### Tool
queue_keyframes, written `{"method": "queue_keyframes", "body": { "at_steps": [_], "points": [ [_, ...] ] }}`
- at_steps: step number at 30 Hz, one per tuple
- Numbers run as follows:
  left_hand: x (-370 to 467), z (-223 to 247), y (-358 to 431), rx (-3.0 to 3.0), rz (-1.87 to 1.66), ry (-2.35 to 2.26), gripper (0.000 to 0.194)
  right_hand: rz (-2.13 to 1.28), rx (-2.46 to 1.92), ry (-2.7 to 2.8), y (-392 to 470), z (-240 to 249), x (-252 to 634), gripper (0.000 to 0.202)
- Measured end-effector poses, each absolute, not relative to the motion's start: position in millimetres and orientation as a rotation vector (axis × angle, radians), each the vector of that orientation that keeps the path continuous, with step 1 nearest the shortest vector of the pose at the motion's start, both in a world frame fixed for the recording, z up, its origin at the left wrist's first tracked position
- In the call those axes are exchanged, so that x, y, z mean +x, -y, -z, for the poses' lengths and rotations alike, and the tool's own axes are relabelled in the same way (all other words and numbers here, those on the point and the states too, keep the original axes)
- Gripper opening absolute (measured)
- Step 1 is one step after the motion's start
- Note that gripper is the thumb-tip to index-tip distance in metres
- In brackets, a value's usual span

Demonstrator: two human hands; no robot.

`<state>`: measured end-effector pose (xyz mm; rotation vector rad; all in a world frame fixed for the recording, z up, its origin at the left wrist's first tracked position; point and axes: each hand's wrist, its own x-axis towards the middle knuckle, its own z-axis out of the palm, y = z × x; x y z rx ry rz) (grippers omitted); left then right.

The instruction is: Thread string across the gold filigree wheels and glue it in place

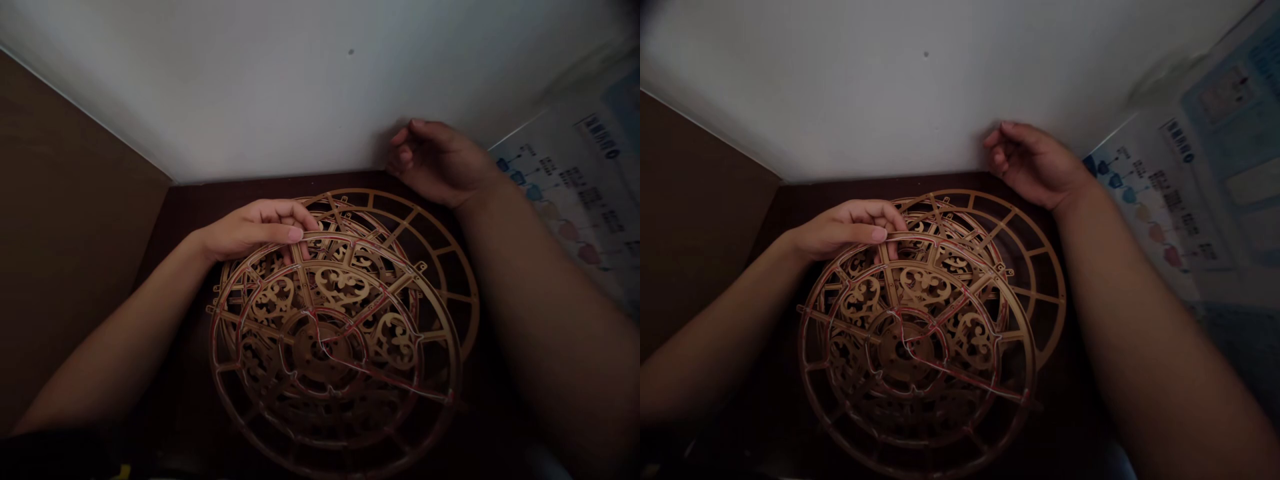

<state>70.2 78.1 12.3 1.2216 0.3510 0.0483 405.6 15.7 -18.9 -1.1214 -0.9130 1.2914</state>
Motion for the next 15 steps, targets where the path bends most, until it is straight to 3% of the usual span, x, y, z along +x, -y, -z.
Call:
{"method": "queue_keyframes", "body": {
  "at_steps": [15],
  "points": [
    [69.2,-8.4,-78.0,1.203,-0.058,-0.339,0.024,-1.292,-1.132,0.908,-15.7,18.3,405.2,0.023]
  ]
}}
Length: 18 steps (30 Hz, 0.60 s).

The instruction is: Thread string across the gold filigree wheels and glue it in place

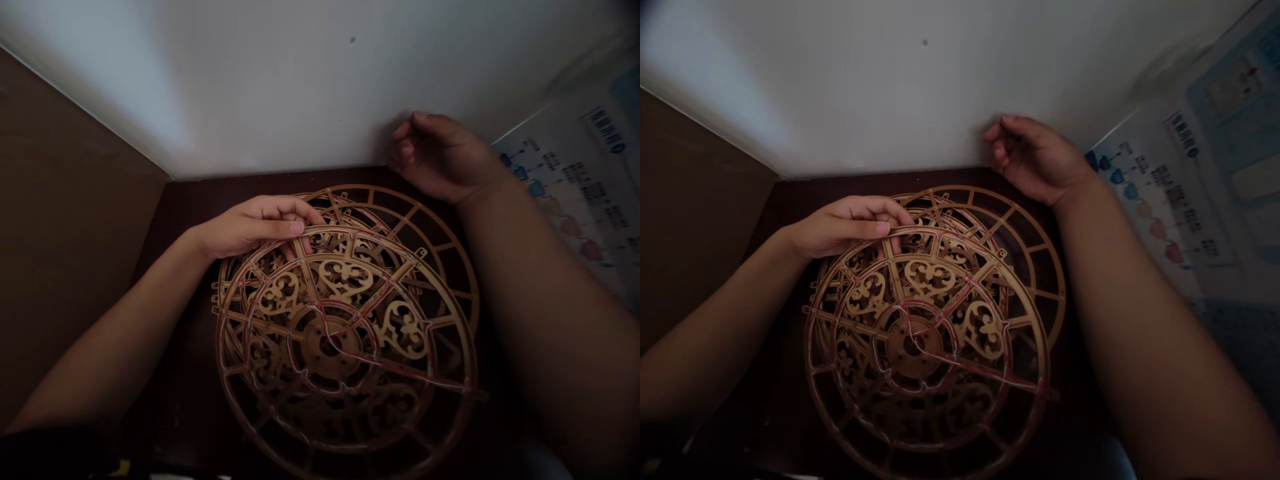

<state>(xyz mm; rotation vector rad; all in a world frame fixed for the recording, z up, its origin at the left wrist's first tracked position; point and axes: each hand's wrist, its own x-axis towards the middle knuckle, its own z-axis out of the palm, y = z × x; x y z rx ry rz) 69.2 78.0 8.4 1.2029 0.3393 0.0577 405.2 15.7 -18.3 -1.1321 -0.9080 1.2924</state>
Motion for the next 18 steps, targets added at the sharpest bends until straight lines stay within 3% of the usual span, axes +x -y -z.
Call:
{"method": "queue_keyframes", "body": {
  "at_steps": [7,18],
  "points": [
    [69.5,-6.1,-78.7,1.190,-0.050,-0.377,0.026,-1.292,-1.128,0.909,-15.6,16.9,404.4,0.018],
    [69.1,-6.9,-76.4,1.203,-0.061,-0.377,0.031,-1.241,-1.193,0.886,-13.3,8.8,396.4,0.032]
  ]
}}
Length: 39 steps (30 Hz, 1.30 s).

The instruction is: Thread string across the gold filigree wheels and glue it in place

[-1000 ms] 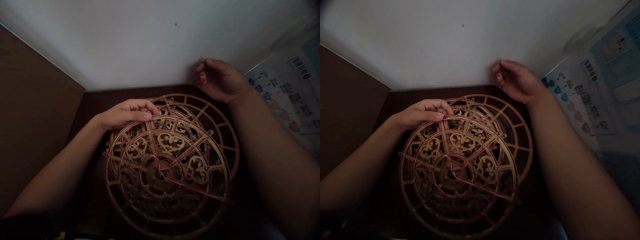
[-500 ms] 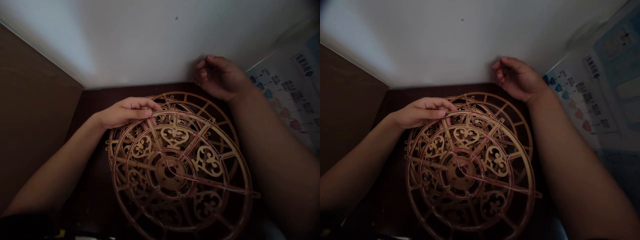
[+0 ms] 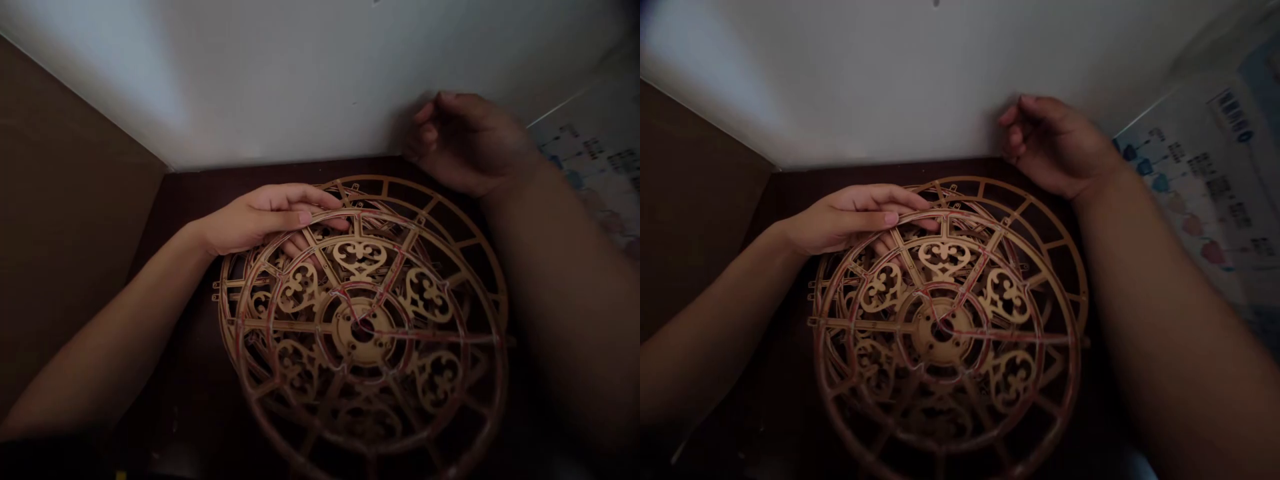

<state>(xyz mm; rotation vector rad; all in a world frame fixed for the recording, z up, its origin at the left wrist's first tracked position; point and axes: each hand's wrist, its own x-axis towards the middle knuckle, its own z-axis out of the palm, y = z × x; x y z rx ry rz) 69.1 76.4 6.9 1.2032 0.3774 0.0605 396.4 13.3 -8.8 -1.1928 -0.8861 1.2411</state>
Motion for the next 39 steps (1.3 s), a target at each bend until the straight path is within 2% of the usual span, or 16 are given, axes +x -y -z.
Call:
{"method": "queue_keyframes", "body": {
  "at_steps": [8,15,21,33,39],
  "points": [
    [69.4,-7.0,-75.9,1.169,-0.072,-0.364,0.037,-1.265,-1.161,0.951,-13.7,10.1,398.8,0.019],
    [69.3,-8.3,-75.6,1.162,-0.075,-0.388,0.036,-1.253,-1.168,0.950,-12.5,9.2,395.7,0.026],
    [69.9,-7.7,-75.7,1.173,-0.073,-0.389,0.037,-1.251,-1.155,0.953,-14.0,11.2,397.3,0.020],
    [68.9,-3.8,-77.0,1.164,-0.085,-0.335,0.035,-1.287,-1.135,0.926,-14.1,10.4,399.9,0.027],
    [69.8,-3.2,-76.4,1.162,-0.096,-0.321,0.033,-1.303,-1.123,0.897,-14.3,11.2,399.1,0.045]
  ]
}}
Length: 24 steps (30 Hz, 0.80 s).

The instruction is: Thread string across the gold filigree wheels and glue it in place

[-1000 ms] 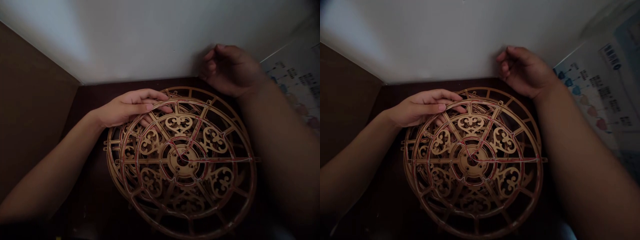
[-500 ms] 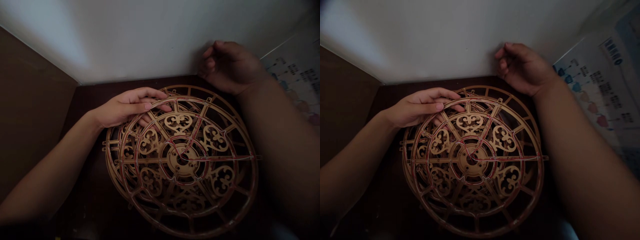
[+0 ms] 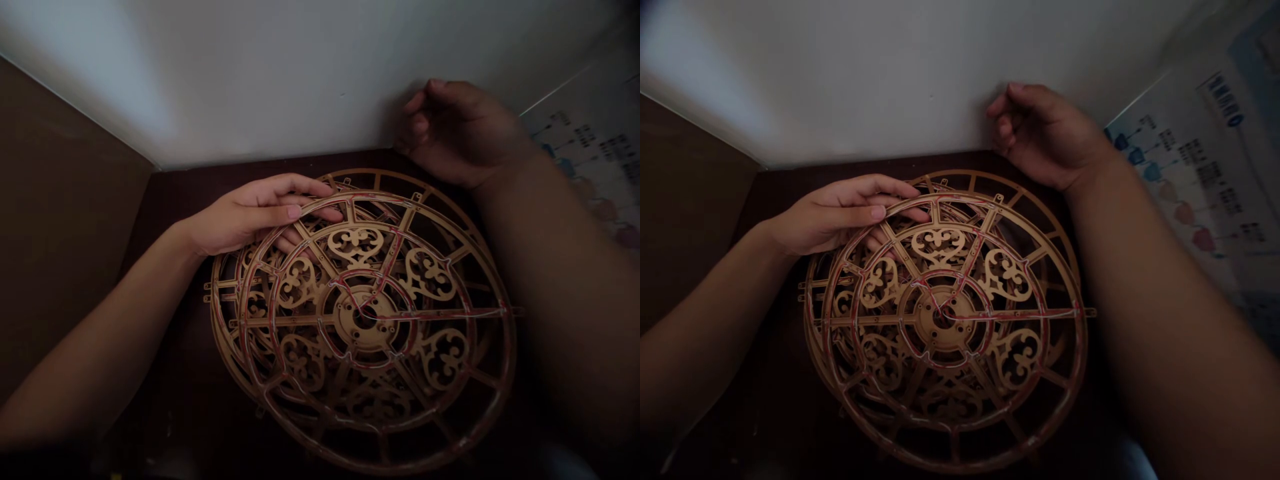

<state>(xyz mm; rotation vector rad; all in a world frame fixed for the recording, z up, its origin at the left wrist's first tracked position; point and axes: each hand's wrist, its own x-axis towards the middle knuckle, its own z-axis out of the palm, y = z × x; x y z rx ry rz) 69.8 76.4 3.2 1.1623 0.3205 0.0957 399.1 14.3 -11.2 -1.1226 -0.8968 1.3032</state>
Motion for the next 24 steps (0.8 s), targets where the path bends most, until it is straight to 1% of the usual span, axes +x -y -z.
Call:
{"method": "queue_keyframes", "body": {
  "at_steps": [2,4,9,12,14,20,24],
  "points": [
    [70.1,-3.3,-76.4,1.160,-0.095,-0.314,0.031,-1.306,-1.141,0.891,-14.1,10.7,397.9,0.050],
    [70.2,-3.5,-76.4,1.160,-0.095,-0.311,0.030,-1.298,-1.156,0.900,-13.8,10.2,397.1,0.050],
    [70.3,-4.1,-75.7,1.182,-0.101,-0.332,0.028,-1.272,-1.122,0.930,-13.5,10.9,398.9,0.038],
    [70.3,-4.1,-75.3,1.197,-0.107,-0.356,0.029,-1.305,-1.125,0.932,-13.6,11.4,400.7,0.029],
    [70.2,-4.0,-75.3,1.204,-0.110,-0.363,0.031,-1.309,-1.144,0.936,-13.6,11.3,400.9,0.026],
    [69.8,-4.5,-75.6,1.194,-0.112,-0.355,0.032,-1.280,-1.180,0.942,-14.1,11.2,401.2,0.030],
    [69.3,-4.4,-76.0,1.192,-0.101,-0.352,0.032,-1.300,-1.164,0.930,-14.5,12.3,402.7,0.028]
  ]
}}
